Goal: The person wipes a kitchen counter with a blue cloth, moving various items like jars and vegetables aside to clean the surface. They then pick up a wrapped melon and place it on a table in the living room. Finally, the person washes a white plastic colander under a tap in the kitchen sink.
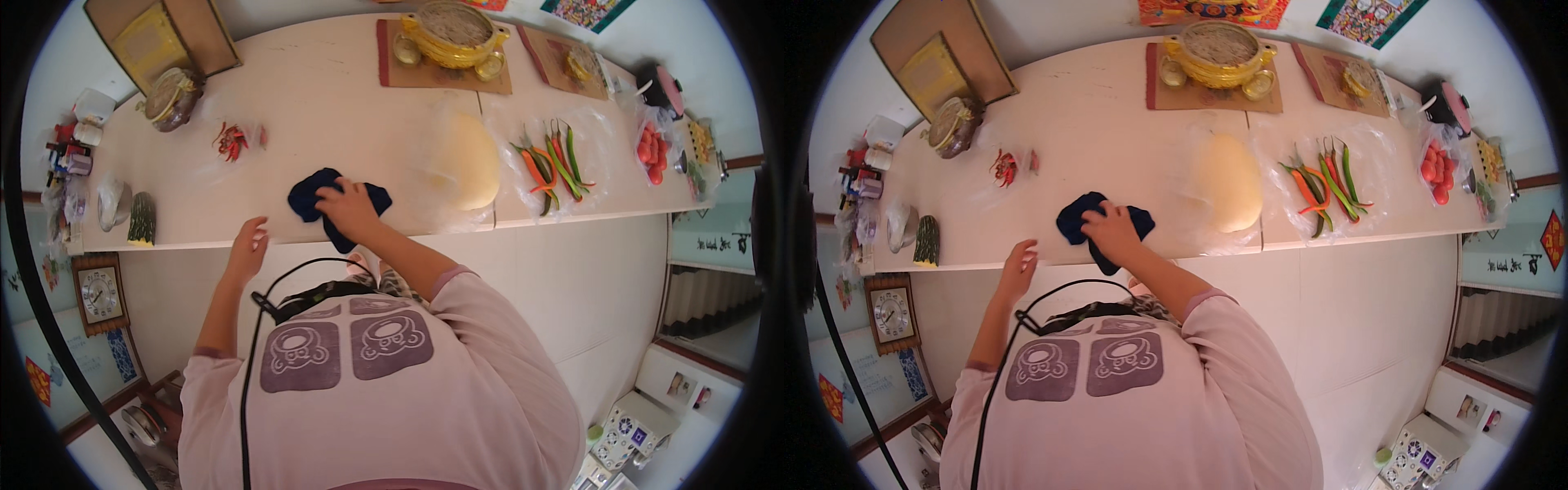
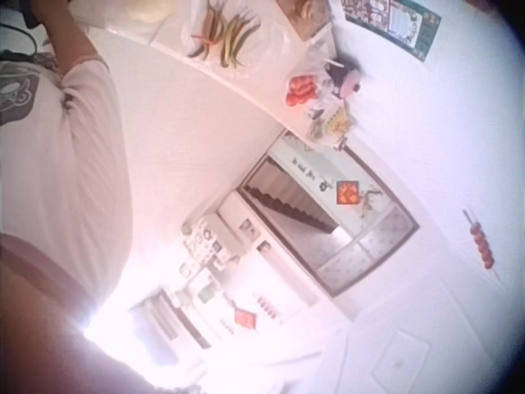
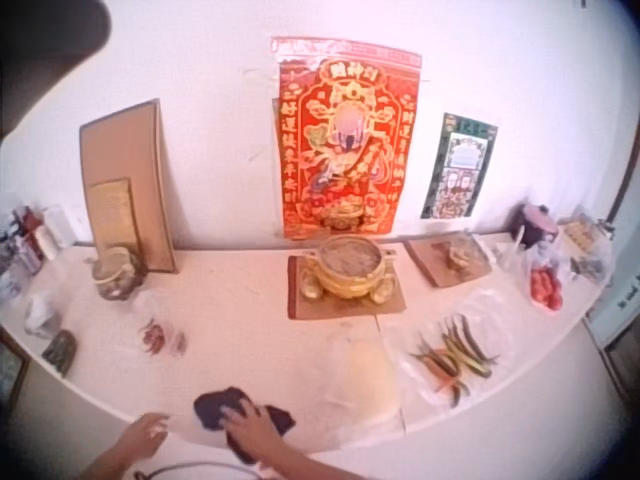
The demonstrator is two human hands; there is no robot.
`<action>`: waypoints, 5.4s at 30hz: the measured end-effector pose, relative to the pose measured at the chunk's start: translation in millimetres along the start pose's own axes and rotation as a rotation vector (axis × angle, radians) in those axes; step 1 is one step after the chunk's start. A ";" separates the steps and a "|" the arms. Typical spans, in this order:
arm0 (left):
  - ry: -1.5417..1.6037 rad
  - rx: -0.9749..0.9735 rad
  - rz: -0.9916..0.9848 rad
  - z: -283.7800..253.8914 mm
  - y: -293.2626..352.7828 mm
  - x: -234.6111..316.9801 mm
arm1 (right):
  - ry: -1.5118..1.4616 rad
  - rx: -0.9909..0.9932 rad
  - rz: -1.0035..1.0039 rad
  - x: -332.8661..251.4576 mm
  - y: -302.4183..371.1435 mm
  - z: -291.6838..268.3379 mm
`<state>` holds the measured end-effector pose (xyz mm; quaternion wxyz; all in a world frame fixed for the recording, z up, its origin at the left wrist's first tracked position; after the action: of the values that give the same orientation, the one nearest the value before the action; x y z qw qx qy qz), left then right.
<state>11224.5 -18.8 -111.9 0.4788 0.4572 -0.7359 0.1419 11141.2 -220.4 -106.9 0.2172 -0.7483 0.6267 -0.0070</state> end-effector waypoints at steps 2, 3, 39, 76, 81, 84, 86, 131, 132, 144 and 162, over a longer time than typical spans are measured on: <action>0.034 -0.020 0.108 15.7 -12.0 26.2 | -0.421 -0.105 0.310 27.1 -24.1 5.6; 0.067 0.070 0.247 35.9 10.0 49.0 | -0.668 -0.020 0.435 36.7 -31.3 -2.5; -0.682 0.212 0.471 138.0 -76.5 103.2 | -0.565 -0.194 1.210 157.3 406.9 -54.5; -0.593 -0.143 0.728 177.7 -117.1 129.7 | -0.484 -0.028 1.705 25.8 446.3 -63.2; -0.593 0.026 0.796 174.4 -157.6 141.8 | -0.477 0.019 1.776 -1.0 496.7 -63.2; -0.612 0.090 0.753 181.2 -162.1 145.2 | -0.506 0.027 1.721 6.9 509.7 -56.0; -0.605 0.094 0.730 193.0 -138.2 145.0 | -0.535 -0.006 1.611 18.8 507.1 -48.2; 0.984 -0.468 -0.565 287.7 -170.3 152.1 | -1.021 0.513 1.374 248.0 202.7 -110.8; 1.002 -0.499 -0.551 310.3 -145.1 158.6 | -1.043 0.538 1.392 248.6 201.6 -109.0; 1.378 -0.633 -0.533 314.8 -167.4 181.7 | -0.986 0.600 1.277 223.8 177.4 -106.9; 1.524 -0.755 -0.501 307.5 -138.7 205.0 | -0.247 0.545 0.984 158.3 145.9 -166.3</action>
<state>11134.6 -402.9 -126.6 0.9747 0.1977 -0.0929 0.0466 10991.7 -439.4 -46.5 0.4514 -0.2810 0.8467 0.0209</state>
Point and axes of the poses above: each hand's wrist, its own y-axis away from the middle knuckle, its own z-axis out of the palm, x = y × z, the point moved 10 cm from there along -y, towards the middle knuckle, and after that the axes turned 10 degrees about y, right-handed, at the moved point
